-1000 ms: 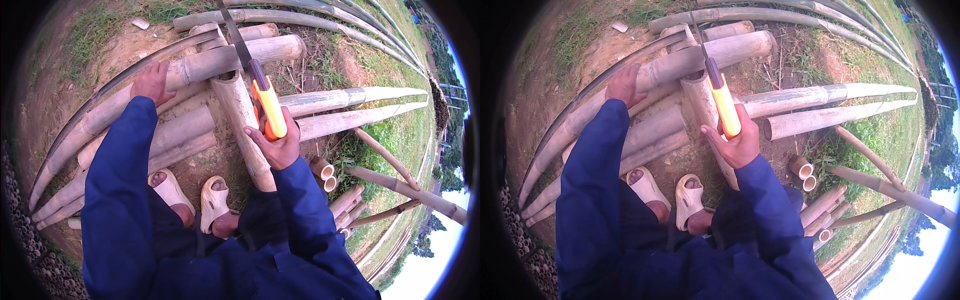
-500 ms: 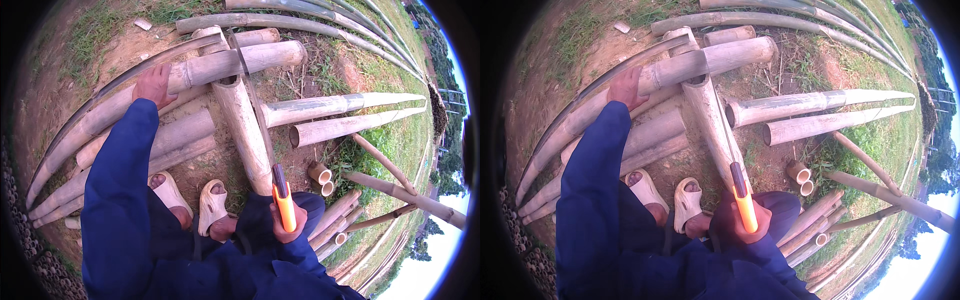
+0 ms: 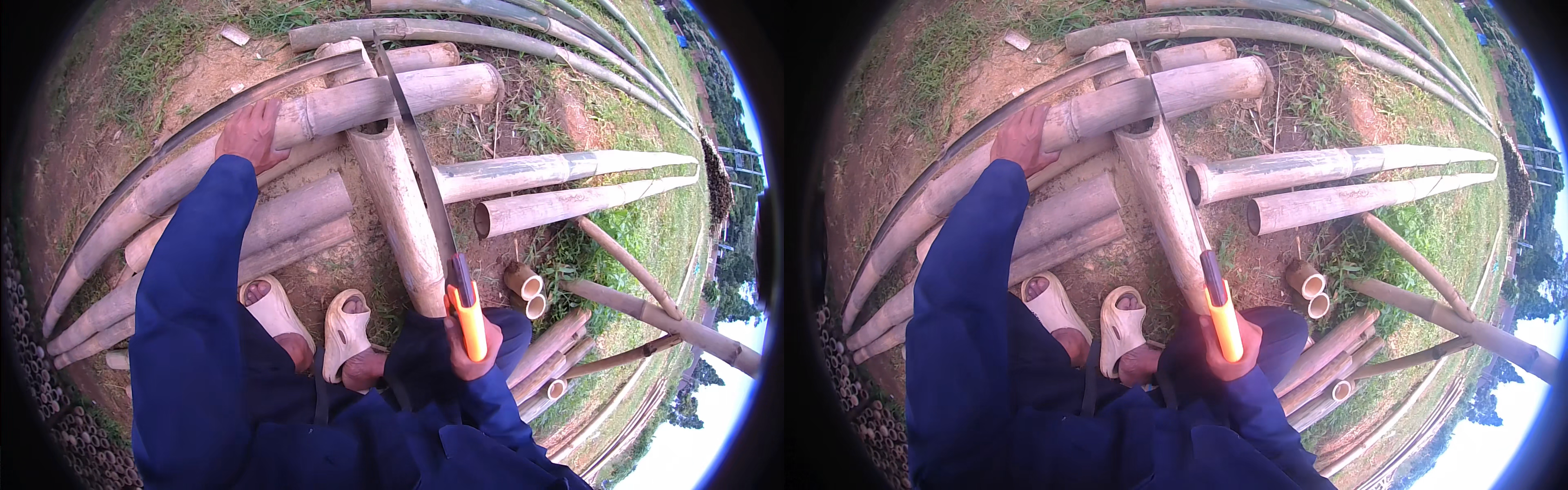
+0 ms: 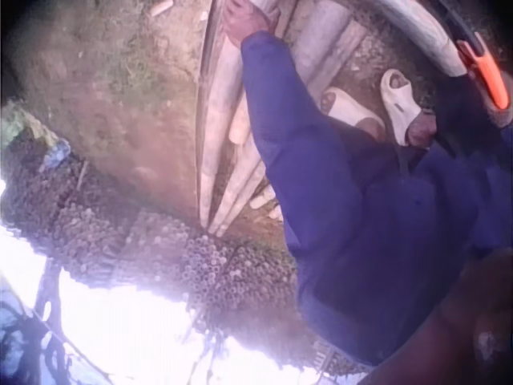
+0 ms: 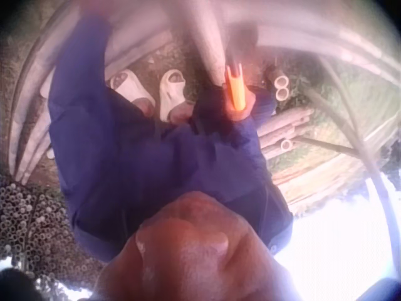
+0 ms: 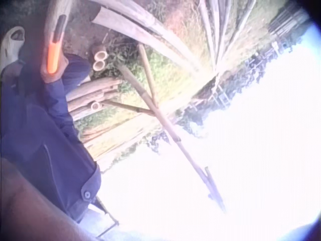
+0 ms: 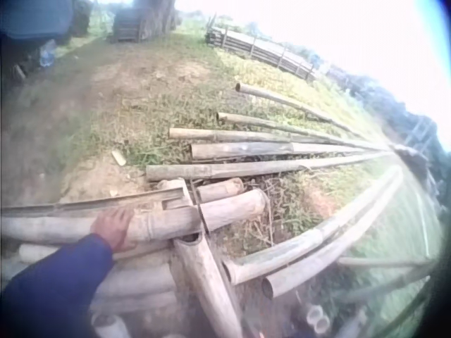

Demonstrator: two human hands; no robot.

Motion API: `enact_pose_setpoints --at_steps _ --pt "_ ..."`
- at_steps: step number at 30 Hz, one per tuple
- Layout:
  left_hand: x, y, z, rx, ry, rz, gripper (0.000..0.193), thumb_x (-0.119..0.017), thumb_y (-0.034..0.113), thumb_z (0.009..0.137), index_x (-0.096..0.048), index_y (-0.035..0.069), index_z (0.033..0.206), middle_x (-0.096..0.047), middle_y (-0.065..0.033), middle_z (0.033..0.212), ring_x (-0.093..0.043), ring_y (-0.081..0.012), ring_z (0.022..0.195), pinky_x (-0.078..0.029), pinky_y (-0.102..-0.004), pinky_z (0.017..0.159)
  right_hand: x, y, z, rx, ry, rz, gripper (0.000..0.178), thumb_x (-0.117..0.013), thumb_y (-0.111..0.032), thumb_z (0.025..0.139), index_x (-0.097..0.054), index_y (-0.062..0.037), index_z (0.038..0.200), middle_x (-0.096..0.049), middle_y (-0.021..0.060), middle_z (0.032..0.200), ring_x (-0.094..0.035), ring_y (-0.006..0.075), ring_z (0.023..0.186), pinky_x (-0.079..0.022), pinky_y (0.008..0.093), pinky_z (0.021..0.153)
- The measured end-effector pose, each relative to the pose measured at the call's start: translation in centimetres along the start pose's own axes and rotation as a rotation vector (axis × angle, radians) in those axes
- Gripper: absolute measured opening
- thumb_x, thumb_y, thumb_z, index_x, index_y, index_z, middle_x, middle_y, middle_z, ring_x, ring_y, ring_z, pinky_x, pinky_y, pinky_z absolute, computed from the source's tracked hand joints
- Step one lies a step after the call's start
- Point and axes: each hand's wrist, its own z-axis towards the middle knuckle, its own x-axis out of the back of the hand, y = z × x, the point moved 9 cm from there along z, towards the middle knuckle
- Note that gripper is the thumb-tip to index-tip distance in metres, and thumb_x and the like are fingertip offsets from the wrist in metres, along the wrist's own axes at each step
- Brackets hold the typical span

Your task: The person sits on the ground and uses a hand saw to cut bamboo poles into shorter sections. They position each pole on a makeshift support, saw through it, and set the cut pieces aside. The process repeats with multiple bamboo poles.

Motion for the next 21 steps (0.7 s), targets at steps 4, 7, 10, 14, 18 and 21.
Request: enact_pose_setpoints --at_steps 4,7,10,14,18,21 --pt "0.5 0.7 0.1 0.022 -0.020 0.005 0.085 -0.091 0.041 0.072 -0.050 0.007 0.139 -0.061 -0.0113 0.125 -0.062 -0.0298 0.120 -0.051 -0.0404 0.105 -0.9 -0.9 3.5 -0.028 0.010 0.034 0.033 -0.072 0.000 0.091 -0.072 0.0034 0.124 -0.077 0.0149 0.092 -0.076 0.0183 0.086 -0.056 0.0305 0.079" --pt "0.5 1.0 0.9 0.001 0.008 0.013 0.086 -0.091 0.042 0.071 -0.050 0.007 0.138 -0.061 -0.0112 0.125 -0.063 -0.0295 0.120 -0.051 -0.0404 0.105 -4.8 -1.9 15.3 0.115 0.040 0.086 0.018 -0.074 -0.008 0.095 -0.072 0.0048 0.107 -0.070 0.0106 0.077 -0.063 0.0119 0.070 -0.052 0.0318 0.067" --pt "0.3 0.3 0.8 -0.011 -0.020 -0.005 0.089 -0.091 0.043 0.070 -0.049 0.008 0.140 -0.061 -0.0117 0.126 -0.062 -0.0295 0.120 -0.050 -0.0404 0.106 -6.2 -2.0 16.1 0.131 -0.006 0.160 0.015 -0.074 -0.009 0.095 -0.071 0.0047 0.101 -0.067 0.0086 0.074 -0.057 0.0105 0.068 -0.050 0.0314 0.065" --pt "0.0 -0.4 0.2 -0.003 0.009 -0.008 0.088 -0.091 0.043 0.071 -0.049 0.008 0.140 -0.061 -0.0120 0.126 -0.062 -0.0299 0.121 -0.050 -0.0412 0.106 -2.0 0.5 6.5 -0.082 -0.038 0.123 0.029 -0.074 -0.005 0.094 -0.071 0.0041 0.122 -0.077 0.0143 0.100 -0.073 0.0145 0.091 -0.056 0.0298 0.082" --pt "0.3 0.1 0.3 -0.011 0.009 0.009 0.087 -0.090 0.043 0.072 -0.049 0.008 0.141 -0.061 -0.0122 0.127 -0.062 -0.0306 0.120 -0.051 -0.0417 0.105 0.8 -1.1 -0.7 -0.032 -0.063 -0.084 0.037 -0.073 -0.001 0.090 -0.071 0.0021 0.127 -0.078 0.0163 0.100 -0.077 0.0206 0.086 -0.057 0.0301 0.081" --pt "-0.1 0.2 0.1 0.020 -0.037 0.003 0.088 -0.091 0.042 0.072 -0.049 0.007 0.142 -0.061 -0.0124 0.127 -0.062 -0.0310 0.120 -0.051 -0.0419 0.106 -1.5 -1.2 5.7 0.003 -0.005 -0.054 0.029 -0.072 -0.002 0.091 -0.073 0.0033 0.119 -0.075 0.0140 0.085 -0.074 0.0197 0.075 -0.055 0.0315 0.072"
